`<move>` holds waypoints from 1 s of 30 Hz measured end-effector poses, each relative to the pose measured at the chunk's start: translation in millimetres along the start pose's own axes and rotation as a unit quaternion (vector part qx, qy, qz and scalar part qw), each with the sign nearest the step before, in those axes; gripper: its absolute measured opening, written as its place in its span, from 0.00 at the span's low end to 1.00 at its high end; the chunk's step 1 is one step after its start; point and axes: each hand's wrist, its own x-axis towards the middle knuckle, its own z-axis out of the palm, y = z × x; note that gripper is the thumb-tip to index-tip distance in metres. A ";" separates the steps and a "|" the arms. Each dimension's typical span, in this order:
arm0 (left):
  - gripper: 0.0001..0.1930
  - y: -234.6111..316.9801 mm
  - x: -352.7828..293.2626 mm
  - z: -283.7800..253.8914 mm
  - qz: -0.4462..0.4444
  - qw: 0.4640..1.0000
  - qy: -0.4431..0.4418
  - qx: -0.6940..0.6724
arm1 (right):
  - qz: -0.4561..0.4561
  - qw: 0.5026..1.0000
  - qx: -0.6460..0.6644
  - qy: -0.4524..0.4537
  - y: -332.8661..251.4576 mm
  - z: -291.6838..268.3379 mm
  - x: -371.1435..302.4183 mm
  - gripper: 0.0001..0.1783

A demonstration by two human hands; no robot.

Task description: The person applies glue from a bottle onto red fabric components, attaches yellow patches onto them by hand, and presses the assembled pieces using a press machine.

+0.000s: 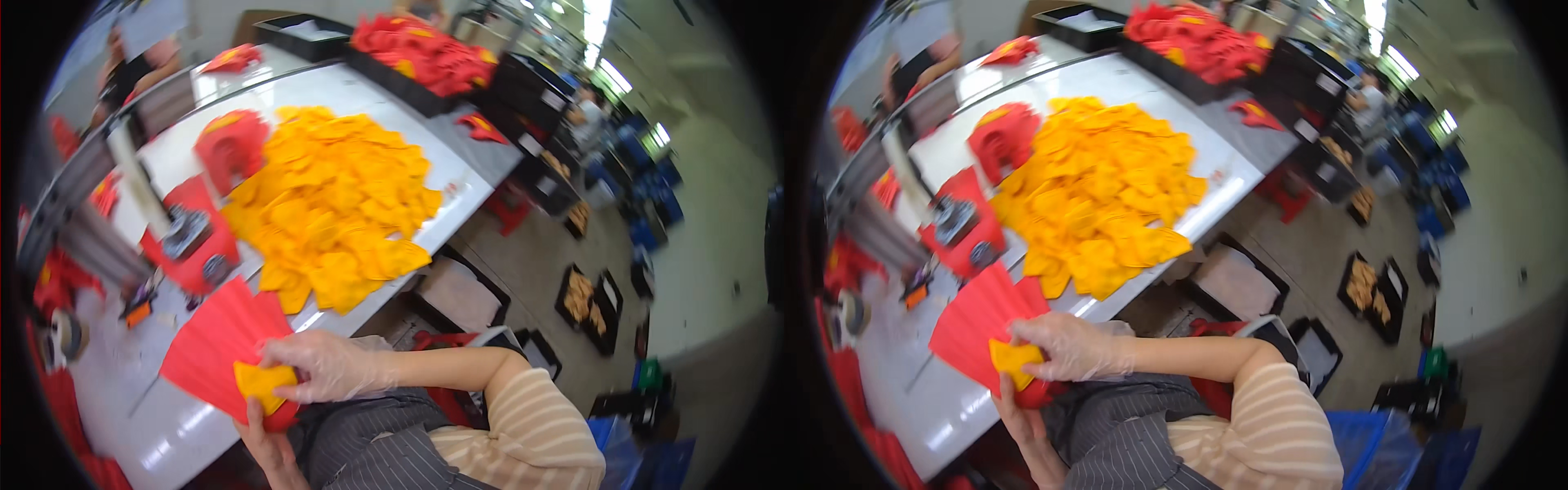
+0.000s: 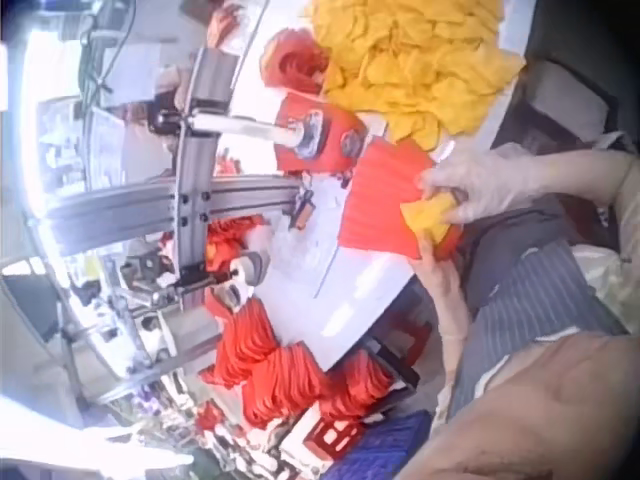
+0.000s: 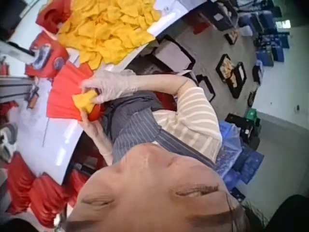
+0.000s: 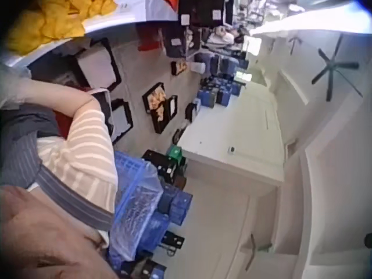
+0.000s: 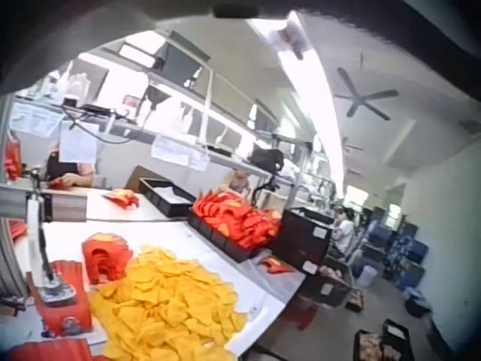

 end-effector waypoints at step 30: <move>0.18 15.6 -93.3 18.1 0.168 0.981 -0.052 0.085 | 0.068 0.971 0.206 0.102 -39.0 43.3 -91.9 0.17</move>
